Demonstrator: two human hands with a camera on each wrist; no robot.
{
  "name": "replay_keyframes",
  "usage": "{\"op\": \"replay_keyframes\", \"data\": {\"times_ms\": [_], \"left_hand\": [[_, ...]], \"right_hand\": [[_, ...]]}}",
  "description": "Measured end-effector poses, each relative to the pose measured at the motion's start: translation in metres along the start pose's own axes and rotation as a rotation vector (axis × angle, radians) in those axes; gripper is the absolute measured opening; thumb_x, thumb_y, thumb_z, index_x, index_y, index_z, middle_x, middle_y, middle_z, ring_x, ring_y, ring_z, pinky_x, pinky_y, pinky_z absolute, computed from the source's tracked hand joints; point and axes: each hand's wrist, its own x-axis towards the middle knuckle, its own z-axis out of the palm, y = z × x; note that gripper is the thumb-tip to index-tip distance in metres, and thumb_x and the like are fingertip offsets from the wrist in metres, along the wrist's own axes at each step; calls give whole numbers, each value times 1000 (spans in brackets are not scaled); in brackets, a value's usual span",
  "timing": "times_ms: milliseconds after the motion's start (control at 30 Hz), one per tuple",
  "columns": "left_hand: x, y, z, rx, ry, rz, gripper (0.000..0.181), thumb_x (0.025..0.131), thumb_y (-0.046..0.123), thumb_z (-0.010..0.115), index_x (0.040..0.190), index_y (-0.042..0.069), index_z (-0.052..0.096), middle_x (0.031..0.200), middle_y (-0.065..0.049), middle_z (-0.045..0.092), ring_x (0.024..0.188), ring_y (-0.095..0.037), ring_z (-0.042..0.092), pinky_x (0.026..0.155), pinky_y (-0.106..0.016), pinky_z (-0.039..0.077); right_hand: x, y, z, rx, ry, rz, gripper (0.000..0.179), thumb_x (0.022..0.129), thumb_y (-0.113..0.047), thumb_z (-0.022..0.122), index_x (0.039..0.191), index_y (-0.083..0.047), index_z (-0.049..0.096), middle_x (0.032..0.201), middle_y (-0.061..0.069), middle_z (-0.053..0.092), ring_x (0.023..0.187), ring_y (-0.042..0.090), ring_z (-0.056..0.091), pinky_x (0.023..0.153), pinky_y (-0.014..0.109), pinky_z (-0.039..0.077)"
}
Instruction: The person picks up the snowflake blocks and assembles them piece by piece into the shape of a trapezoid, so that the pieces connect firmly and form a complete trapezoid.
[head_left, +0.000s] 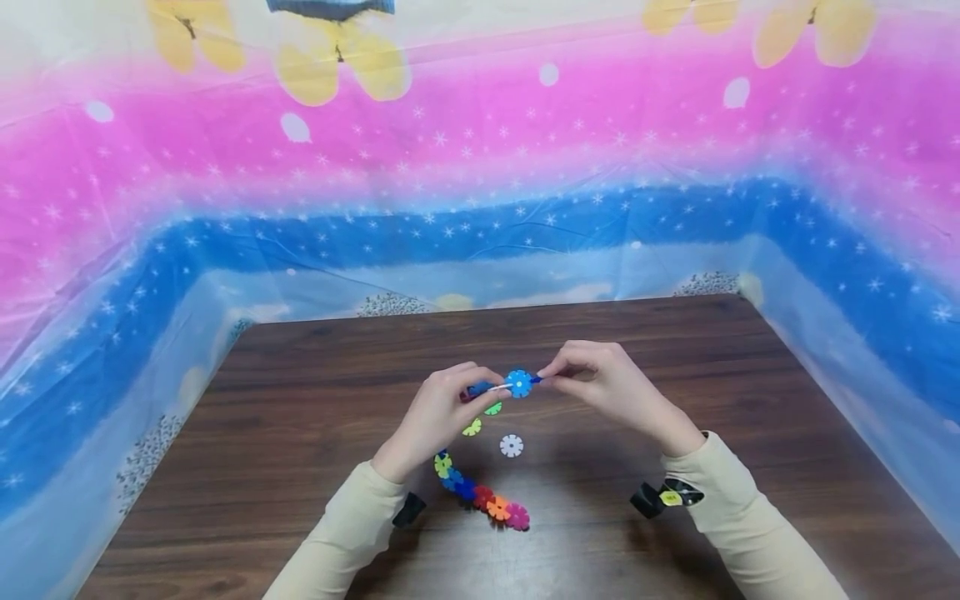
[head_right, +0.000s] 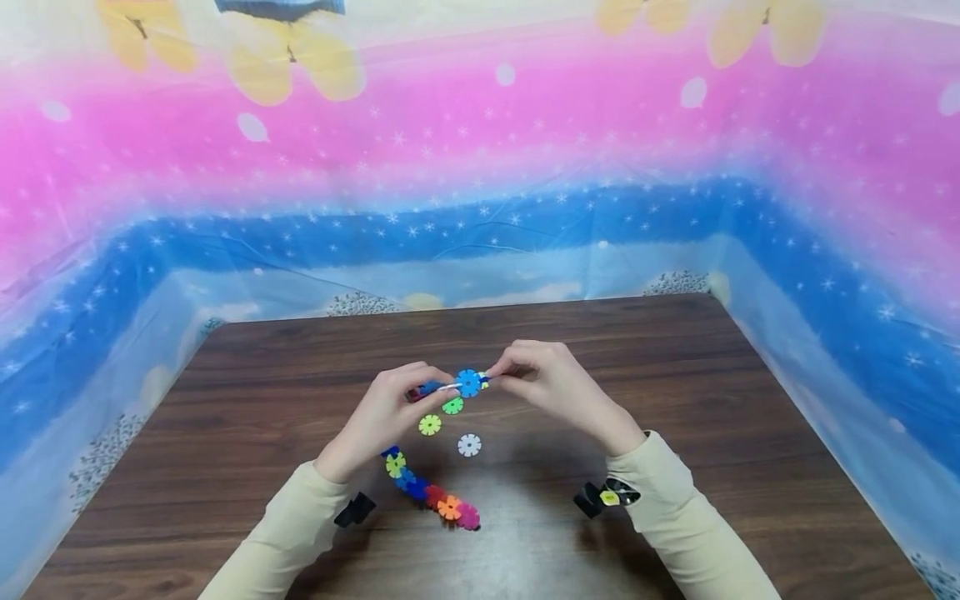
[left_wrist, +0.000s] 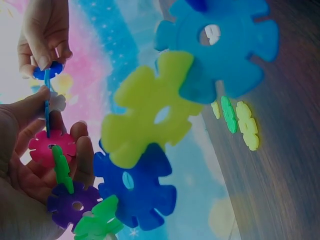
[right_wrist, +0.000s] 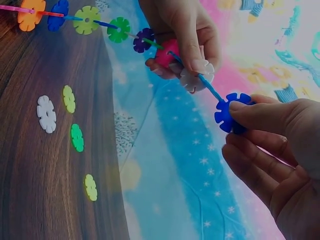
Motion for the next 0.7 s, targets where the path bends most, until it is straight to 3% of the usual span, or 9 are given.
{"op": "replay_keyframes", "data": {"times_ms": [200, 433, 700], "left_hand": [[0, -1, 0, 8, -2, 1, 15, 94, 28, 73, 104, 18, 77, 88, 11, 65, 64, -14, 53, 57, -26, 47], [-3, -4, -8, -15, 45, -51, 12, 93, 24, 74, 104, 19, 76, 84, 9, 64, 57, -16, 48, 53, -28, 44], [0, -4, -7, -14, 14, -12, 15, 94, 28, 73, 106, 19, 76, 92, 13, 66, 63, -10, 52, 57, -26, 48]], "right_hand": [[-4, 3, -1, -27, 20, -10, 22, 85, 2, 79, 99, -15, 77, 91, -6, 71, 76, 6, 62, 65, 26, 53], [-5, 8, -7, 6, 55, 5, 29, 84, 6, 77, 100, -18, 76, 92, -3, 71, 80, 8, 67, 72, 26, 57], [0, 7, 5, 2, 48, -41, 21, 85, 2, 78, 97, -14, 76, 90, -2, 71, 73, 7, 61, 65, 24, 52]]}}
